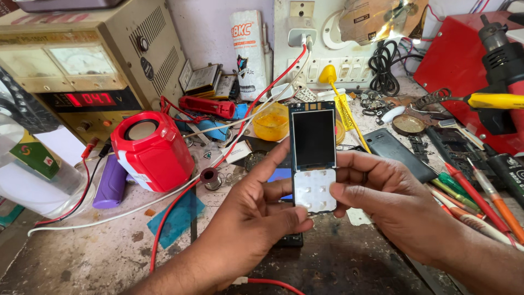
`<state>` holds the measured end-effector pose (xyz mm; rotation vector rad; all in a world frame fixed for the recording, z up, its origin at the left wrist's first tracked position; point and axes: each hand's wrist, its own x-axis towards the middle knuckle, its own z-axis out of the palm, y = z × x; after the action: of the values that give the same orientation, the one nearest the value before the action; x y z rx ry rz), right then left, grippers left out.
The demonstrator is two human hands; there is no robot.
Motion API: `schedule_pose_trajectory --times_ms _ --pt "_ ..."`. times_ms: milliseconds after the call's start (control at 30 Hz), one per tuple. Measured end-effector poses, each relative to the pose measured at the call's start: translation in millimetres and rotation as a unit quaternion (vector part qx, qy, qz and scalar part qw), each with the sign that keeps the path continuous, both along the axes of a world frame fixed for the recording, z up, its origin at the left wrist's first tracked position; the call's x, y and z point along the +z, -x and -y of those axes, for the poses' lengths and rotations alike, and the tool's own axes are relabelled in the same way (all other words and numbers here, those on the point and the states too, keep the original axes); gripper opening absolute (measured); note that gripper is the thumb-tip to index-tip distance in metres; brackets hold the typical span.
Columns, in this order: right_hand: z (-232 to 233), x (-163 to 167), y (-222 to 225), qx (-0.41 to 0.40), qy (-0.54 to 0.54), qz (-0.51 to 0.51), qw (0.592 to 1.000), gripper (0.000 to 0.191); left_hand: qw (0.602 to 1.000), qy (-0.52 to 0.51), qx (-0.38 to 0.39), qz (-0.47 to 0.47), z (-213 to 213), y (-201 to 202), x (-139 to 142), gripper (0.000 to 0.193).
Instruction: The person handles two Jio feature phones, comparing their screens and booting one into recovery mode. They then remove the back cover and battery from one phone and use tweezers to adjust internal components.
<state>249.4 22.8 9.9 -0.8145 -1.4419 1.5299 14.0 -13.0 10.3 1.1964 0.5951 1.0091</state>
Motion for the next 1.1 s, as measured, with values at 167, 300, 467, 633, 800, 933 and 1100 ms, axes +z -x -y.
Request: schedule_pose_trajectory --times_ms 167,300,467,633,800,933,1100 --pt "-2.6 2.2 -2.4 -0.008 -0.001 0.036 0.999 0.025 1.000 -0.003 -0.022 0.002 -0.8 1.9 0.9 0.100" --pt "-2.1 2.7 -1.8 -0.022 -0.021 0.047 0.998 0.024 0.998 -0.032 -0.051 -0.016 1.0 3.1 1.0 0.104" --pt "-2.0 3.5 -0.7 -0.027 -0.020 0.047 0.998 0.021 0.998 -0.018 -0.052 -0.027 0.1 5.4 1.9 0.104" --pt "-1.0 1.9 -0.9 -0.029 -0.022 0.052 0.998 0.020 0.999 -0.008 -0.035 -0.019 -0.9 3.9 -0.6 0.101" --pt "-0.5 -0.5 -2.3 -0.006 -0.035 0.050 0.998 0.017 0.999 -0.024 -0.013 -0.040 -1.5 3.5 -1.4 0.096" --pt "-0.2 -0.1 -0.4 0.007 -0.057 0.032 0.998 0.020 0.997 -0.029 0.001 -0.065 -2.1 1.5 -1.2 0.079" --pt "3.2 4.4 3.5 -0.039 -0.047 0.102 0.993 0.020 0.996 0.019 0.006 -0.088 -2.1 0.8 0.3 0.047"
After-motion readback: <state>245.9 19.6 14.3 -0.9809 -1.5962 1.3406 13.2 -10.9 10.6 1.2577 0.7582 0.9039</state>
